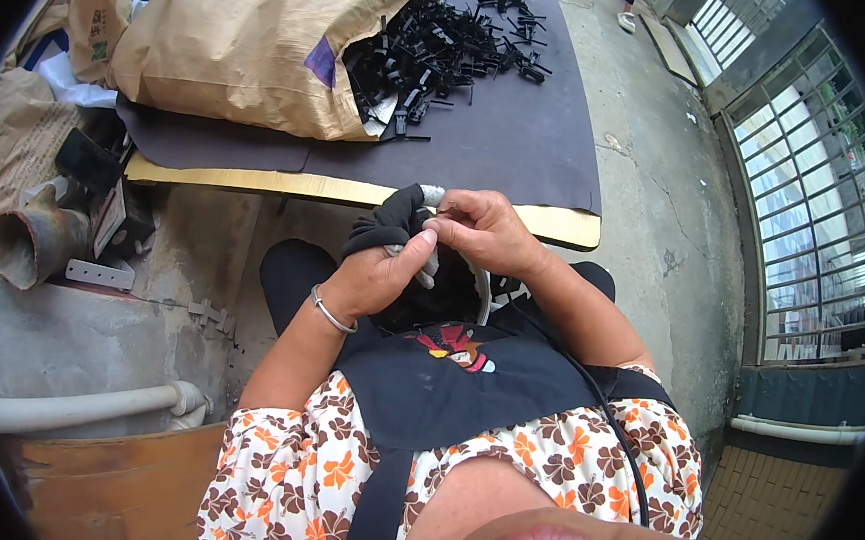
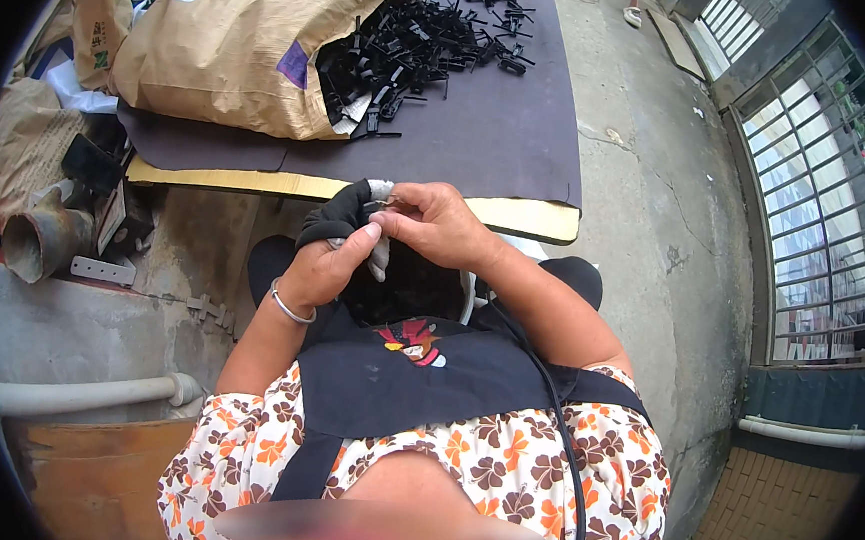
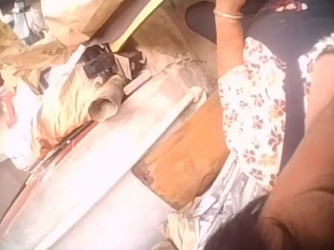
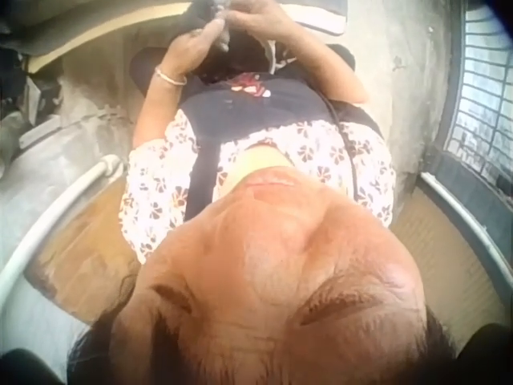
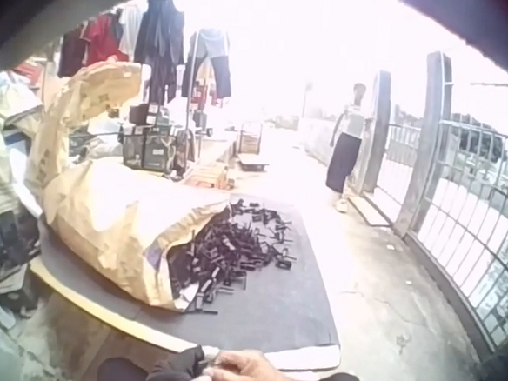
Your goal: Manual assembly of small black plastic housings with white internal inserts.
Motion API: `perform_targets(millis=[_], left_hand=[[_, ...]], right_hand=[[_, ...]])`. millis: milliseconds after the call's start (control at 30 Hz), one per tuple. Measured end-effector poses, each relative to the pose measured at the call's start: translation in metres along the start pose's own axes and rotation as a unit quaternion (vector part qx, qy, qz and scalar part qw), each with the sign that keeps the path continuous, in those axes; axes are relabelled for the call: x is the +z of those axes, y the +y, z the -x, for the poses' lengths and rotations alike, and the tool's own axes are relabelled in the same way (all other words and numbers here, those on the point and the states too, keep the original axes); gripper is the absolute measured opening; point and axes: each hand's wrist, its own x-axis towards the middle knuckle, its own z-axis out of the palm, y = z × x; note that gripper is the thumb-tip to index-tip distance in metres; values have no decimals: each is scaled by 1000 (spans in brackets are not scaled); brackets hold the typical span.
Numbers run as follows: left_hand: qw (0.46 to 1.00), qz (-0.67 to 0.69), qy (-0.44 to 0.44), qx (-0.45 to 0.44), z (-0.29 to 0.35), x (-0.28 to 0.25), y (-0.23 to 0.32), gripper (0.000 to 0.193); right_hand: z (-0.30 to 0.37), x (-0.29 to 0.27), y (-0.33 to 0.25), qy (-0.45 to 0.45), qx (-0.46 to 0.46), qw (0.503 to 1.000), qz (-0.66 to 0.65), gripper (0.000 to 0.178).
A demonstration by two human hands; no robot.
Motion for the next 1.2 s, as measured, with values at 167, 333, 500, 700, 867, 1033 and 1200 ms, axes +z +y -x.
perform_targets(millis=[167,333,500,700,867,1033,1200], left_hand=[[992,107,61,26,-7,-5,-8,28],[993,107,50,14,-8,-6,-12,25],[982,-101,90,134,-11,-5,-26,23],[936,-298,114,148,-4,-6,-32,24],[900,-406,111,112,-4,-30,-31,34],[941,-289,157,77,-10,-31,-49,31],[981,-59,176,-53,-8,-27,-51,30]], right_hand=[[-3,-6,-10,-13,3,996,87,20],[-7,-7,-7,-18,-54,984,169,24],[-11,-1,-14,-49,39,982,178,30],[-16,6,16,-54,37,989,130,33],[-54,-21,32,101,13,918,384,24],[-92,-30,57,131,-13,864,486,25],[-71,-27,65,133,-77,896,416,15]])
